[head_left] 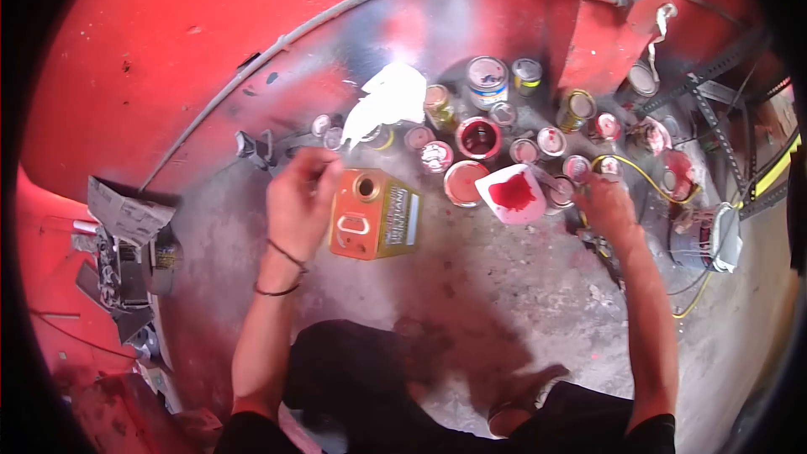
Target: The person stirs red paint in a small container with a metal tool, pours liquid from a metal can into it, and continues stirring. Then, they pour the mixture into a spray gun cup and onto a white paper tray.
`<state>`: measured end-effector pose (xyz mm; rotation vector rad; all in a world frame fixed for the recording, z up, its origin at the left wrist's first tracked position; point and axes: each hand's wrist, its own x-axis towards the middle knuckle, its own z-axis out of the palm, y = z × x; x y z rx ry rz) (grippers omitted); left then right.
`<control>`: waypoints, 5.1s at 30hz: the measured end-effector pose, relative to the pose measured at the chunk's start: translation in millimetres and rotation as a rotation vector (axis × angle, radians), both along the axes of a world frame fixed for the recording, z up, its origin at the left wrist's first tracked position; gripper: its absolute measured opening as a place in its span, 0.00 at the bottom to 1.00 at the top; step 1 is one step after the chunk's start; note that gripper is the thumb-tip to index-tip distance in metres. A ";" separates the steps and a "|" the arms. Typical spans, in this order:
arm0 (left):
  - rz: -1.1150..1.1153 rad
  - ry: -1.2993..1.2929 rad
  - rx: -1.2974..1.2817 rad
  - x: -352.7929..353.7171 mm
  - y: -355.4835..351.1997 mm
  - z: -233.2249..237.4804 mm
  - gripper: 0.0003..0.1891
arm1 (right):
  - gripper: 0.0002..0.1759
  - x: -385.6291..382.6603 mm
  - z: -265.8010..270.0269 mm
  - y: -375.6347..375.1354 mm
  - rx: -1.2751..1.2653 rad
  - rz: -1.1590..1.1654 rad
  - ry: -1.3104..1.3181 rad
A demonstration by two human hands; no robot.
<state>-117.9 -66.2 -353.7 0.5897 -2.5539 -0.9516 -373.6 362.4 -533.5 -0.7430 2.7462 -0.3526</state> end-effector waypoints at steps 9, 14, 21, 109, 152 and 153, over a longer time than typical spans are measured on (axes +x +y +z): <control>0.021 -0.644 -0.211 44.1 18.1 -77.2 0.83 | 0.25 2.1 -40.7 13.1 -0.088 -0.060 -0.001; -0.096 -0.617 -0.115 48.2 -9.3 -59.0 0.80 | 0.16 8.0 -51.2 20.0 -0.372 -0.088 -0.042; -0.359 -0.535 -0.200 63.5 -65.1 -64.1 0.77 | 0.10 14.4 -32.8 15.0 -0.692 -0.324 -0.328; -0.448 -0.353 -0.541 -102.4 89.1 -204.0 0.49 | 0.11 140.6 13.4 114.9 -0.833 -0.416 -1.213; -0.533 -0.822 0.579 -15.9 26.1 -321.7 0.10 | 0.12 137.5 36.6 55.0 -0.652 -0.331 -0.713; -0.599 -0.788 0.392 -19.4 27.8 -327.4 0.09 | 0.12 137.6 37.5 55.1 -0.672 -0.328 -0.662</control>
